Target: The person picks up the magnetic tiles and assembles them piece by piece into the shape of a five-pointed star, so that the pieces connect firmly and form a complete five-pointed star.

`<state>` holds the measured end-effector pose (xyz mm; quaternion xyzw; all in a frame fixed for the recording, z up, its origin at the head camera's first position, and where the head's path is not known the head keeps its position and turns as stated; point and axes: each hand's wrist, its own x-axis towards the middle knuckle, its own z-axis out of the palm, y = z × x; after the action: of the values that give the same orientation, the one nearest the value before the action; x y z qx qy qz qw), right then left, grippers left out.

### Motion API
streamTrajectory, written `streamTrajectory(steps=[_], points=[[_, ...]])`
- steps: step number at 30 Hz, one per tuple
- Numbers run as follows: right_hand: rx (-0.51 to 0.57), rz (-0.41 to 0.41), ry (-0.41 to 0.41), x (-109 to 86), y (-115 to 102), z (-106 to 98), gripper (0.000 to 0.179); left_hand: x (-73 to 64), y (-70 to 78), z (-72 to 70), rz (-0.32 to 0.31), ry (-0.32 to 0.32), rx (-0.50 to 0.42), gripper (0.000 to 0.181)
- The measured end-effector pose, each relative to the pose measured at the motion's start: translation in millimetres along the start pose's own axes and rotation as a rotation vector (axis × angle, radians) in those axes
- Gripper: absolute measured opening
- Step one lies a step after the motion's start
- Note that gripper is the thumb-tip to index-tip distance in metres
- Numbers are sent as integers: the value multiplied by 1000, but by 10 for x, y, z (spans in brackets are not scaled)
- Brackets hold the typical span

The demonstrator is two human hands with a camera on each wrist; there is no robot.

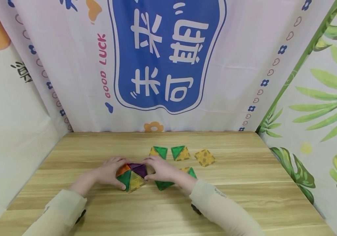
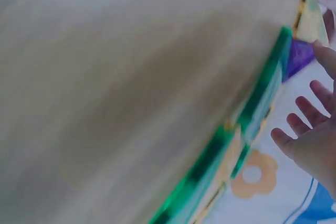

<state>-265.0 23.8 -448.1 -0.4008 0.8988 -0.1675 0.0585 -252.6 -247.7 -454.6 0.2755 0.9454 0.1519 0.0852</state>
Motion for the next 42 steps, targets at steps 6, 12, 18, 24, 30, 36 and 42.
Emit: streamTrajectory(steps=[6,12,18,24,30,36,42], points=[[-28,30,-30,-280,227,-144,60,10,95,-2,-47,-12,-40,104],[-115,33,-110,-514,371,-162,79,13,195,8,-38,13,-24,97],[-154,-23,-114,-547,421,-121,83,-4,238,28,-45,45,1,93],[-118,-44,-100,-529,487,-108,80,10,282,41,-65,46,7,94],[-80,-11,-106,-554,502,-149,83,25,348,37,-81,42,-1,94],[-41,12,-105,-570,481,-193,85,27,389,28,-85,37,-14,92],[-42,6,-82,-565,490,-182,86,44,413,35,-78,29,-14,93]])
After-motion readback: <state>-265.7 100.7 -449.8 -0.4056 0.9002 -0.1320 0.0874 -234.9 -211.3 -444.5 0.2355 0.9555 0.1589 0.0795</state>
